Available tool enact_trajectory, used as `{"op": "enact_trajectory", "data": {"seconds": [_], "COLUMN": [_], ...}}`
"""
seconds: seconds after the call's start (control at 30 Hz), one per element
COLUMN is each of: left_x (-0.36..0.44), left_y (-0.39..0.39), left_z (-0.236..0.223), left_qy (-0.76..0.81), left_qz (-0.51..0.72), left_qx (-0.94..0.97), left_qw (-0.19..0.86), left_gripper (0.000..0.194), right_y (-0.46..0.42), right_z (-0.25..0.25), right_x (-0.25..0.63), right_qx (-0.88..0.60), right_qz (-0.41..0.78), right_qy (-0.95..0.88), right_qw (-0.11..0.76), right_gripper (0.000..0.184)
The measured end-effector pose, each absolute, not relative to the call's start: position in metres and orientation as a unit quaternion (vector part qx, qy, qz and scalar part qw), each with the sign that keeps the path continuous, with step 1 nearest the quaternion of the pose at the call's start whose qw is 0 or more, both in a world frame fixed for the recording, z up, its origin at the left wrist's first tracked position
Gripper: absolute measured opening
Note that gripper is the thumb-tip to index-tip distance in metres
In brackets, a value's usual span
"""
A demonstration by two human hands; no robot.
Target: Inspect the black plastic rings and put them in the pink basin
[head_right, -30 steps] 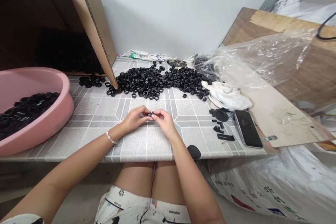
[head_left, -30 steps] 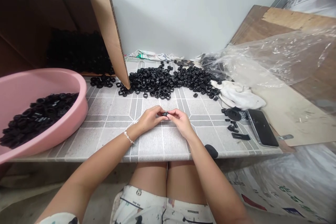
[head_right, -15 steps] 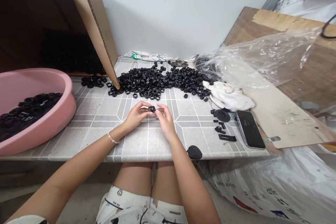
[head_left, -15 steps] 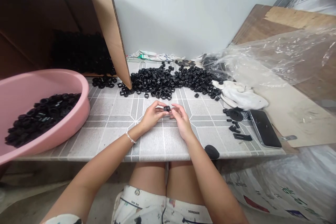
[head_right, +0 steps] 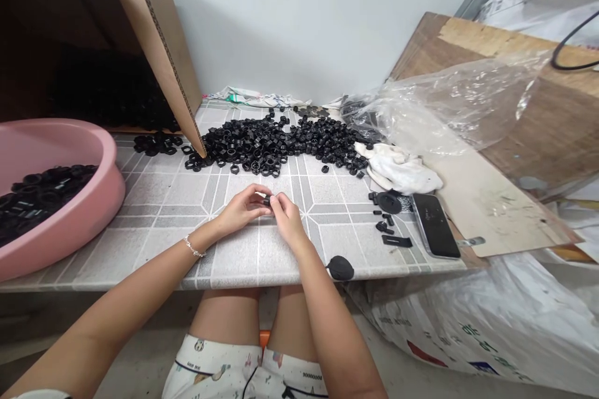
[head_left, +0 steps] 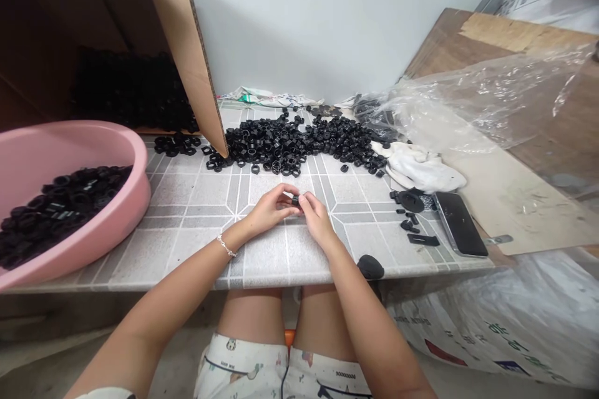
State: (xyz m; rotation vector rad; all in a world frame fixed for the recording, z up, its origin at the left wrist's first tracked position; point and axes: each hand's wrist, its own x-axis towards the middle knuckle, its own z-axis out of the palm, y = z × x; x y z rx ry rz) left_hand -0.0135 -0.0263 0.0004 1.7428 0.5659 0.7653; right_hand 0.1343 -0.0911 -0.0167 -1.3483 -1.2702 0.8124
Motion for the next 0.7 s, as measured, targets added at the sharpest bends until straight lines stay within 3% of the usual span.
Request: {"op": "enact_trajectory", "data": {"seconds": [0.07, 0.33, 0.53, 0.7], "left_x": [-0.0133, -0.013, -0.0142, -0.017], "left_y": [-0.0273, -0.0216, -0.0268, -0.0305], "left_z": [0.0016, -0.0004, 0.0046, 0.0081], "left_qy": [0.251, 0.278, 0.265, 0.281], "left_qz": [0.33, 0.277, 0.284, 0.237], "left_qx": [0.717, 0.688, 0.779, 0.792], "left_qw": [0.561, 0.61, 0.492, 0.488], "left_gripper": [0.048, 0.033, 0.027, 0.035], "right_y": [-0.0905, -0.0905, -0.0885, -0.0894], "right_z": [-0.0181, -0.0176, -0.0233, -0.0231], "right_x": [0.1353, 0.1362, 0.1377, 0.1366], "right_qx": [-0.568, -0.57, -0.57, -0.586], "right_qz": [0.321, 0.269, 0.334, 0.296], "right_qy": [-0.524, -0.557, -0.52, -0.521], "right_qw": [0.547, 0.54, 0.541, 0.545], "right_gripper": [0.034, 0.023, 0.039, 0.034]}}
